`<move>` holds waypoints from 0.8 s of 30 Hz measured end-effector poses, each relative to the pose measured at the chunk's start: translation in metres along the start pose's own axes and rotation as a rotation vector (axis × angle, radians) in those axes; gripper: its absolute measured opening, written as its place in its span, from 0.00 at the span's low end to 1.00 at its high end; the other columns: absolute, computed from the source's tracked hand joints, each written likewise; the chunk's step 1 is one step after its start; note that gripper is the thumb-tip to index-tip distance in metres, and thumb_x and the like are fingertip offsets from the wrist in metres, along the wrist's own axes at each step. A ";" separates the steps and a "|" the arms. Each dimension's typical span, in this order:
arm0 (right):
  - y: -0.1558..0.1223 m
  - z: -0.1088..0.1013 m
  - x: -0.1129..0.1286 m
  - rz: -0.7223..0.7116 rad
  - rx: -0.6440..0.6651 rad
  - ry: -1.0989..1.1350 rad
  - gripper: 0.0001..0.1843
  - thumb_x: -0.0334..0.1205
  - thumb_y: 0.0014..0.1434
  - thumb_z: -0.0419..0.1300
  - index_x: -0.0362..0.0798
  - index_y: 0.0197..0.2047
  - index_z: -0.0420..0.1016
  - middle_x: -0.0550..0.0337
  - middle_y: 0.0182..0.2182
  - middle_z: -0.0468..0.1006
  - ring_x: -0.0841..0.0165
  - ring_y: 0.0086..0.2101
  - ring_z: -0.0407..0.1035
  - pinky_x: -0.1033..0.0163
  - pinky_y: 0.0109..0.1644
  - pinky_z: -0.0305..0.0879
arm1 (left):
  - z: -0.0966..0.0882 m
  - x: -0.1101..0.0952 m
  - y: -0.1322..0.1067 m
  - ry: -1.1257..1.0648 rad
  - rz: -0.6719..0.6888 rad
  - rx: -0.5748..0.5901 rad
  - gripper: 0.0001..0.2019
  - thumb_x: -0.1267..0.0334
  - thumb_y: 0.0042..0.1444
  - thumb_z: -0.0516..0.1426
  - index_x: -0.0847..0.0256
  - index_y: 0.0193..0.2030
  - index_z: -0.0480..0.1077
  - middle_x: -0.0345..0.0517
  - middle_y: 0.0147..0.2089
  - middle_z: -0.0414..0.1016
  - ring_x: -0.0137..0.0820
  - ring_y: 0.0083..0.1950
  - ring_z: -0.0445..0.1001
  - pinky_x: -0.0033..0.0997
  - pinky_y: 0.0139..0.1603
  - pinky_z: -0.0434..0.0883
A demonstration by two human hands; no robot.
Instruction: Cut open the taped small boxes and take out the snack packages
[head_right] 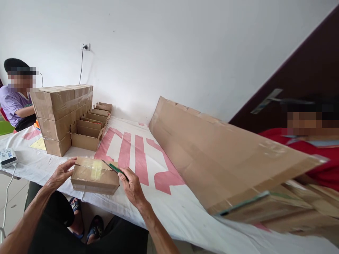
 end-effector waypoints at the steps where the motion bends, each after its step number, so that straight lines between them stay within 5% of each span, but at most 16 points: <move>1: 0.004 -0.004 0.006 -0.011 0.027 -0.006 0.18 0.54 0.72 0.57 0.51 0.48 0.83 0.54 0.39 0.82 0.59 0.38 0.74 0.56 0.45 0.71 | 0.000 -0.001 -0.002 0.001 0.007 -0.008 0.23 0.44 0.50 0.72 0.57 0.47 0.85 0.60 0.71 0.75 0.56 0.72 0.72 0.52 0.74 0.68; 9: 0.041 0.005 0.050 -0.125 0.288 -0.063 0.15 0.51 0.70 0.61 0.53 0.45 0.86 0.58 0.34 0.85 0.62 0.34 0.75 0.59 0.39 0.69 | 0.003 -0.007 -0.008 0.008 0.000 -0.018 0.20 0.48 0.49 0.71 0.57 0.45 0.85 0.57 0.70 0.76 0.56 0.70 0.73 0.43 0.58 0.80; 24: 0.061 0.022 0.070 -0.220 0.419 -0.152 0.15 0.48 0.71 0.58 0.54 0.42 0.86 0.59 0.33 0.82 0.63 0.34 0.74 0.59 0.41 0.66 | 0.006 -0.005 -0.013 -0.042 -0.019 0.009 0.17 0.52 0.52 0.70 0.59 0.44 0.82 0.58 0.73 0.71 0.55 0.70 0.74 0.34 0.46 0.81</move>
Point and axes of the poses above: each hand's wrist, its own y-axis towards the middle knuckle, its own z-axis out of the palm, x = y × z, the point moved 2 cm from there along y, towards the middle knuckle
